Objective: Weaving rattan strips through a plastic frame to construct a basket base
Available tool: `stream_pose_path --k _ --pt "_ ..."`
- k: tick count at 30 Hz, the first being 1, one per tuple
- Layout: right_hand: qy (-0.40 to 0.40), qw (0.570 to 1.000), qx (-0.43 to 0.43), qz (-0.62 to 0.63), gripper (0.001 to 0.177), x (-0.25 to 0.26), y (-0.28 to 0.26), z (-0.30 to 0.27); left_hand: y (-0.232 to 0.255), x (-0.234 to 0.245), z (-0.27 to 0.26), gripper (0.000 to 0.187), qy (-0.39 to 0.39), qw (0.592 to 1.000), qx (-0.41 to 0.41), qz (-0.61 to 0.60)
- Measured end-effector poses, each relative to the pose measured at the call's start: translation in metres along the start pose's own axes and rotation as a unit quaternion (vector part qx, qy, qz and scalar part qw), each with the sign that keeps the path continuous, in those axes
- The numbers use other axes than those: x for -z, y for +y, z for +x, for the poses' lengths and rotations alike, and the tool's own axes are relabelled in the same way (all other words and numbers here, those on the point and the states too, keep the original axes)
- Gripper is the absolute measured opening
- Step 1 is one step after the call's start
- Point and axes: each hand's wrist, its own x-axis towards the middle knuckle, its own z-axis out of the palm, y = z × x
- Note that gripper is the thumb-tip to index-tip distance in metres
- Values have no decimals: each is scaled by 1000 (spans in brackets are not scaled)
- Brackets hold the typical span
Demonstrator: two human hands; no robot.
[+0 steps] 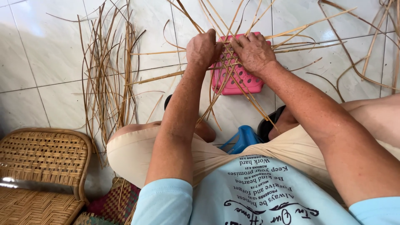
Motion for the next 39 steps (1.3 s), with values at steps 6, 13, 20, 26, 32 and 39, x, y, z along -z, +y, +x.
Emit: stream_pose_path --k 6,13,20,26,32,39 --pt "-4 1000 -11 -20 60 0 -5 1 -18 -21 10 54 -7 992 -33 118" --pt "-11 999 -17 -38 56 9 -7 2 -15 -22 11 27 91 989 -105 50" --pt "20 998 -15 -64 55 -3 -8 2 17 8 23 25 -35 997 0 -66" --pt "5 996 -25 -91 58 -4 -10 4 29 15 46 59 -106 990 40 -89" --pt "3 998 -25 -66 57 -6 -10 6 42 7 63 31 -51 995 -58 69" --pt "103 991 -35 -84 43 -21 -11 4 65 -6 83 28 -100 951 -229 184"
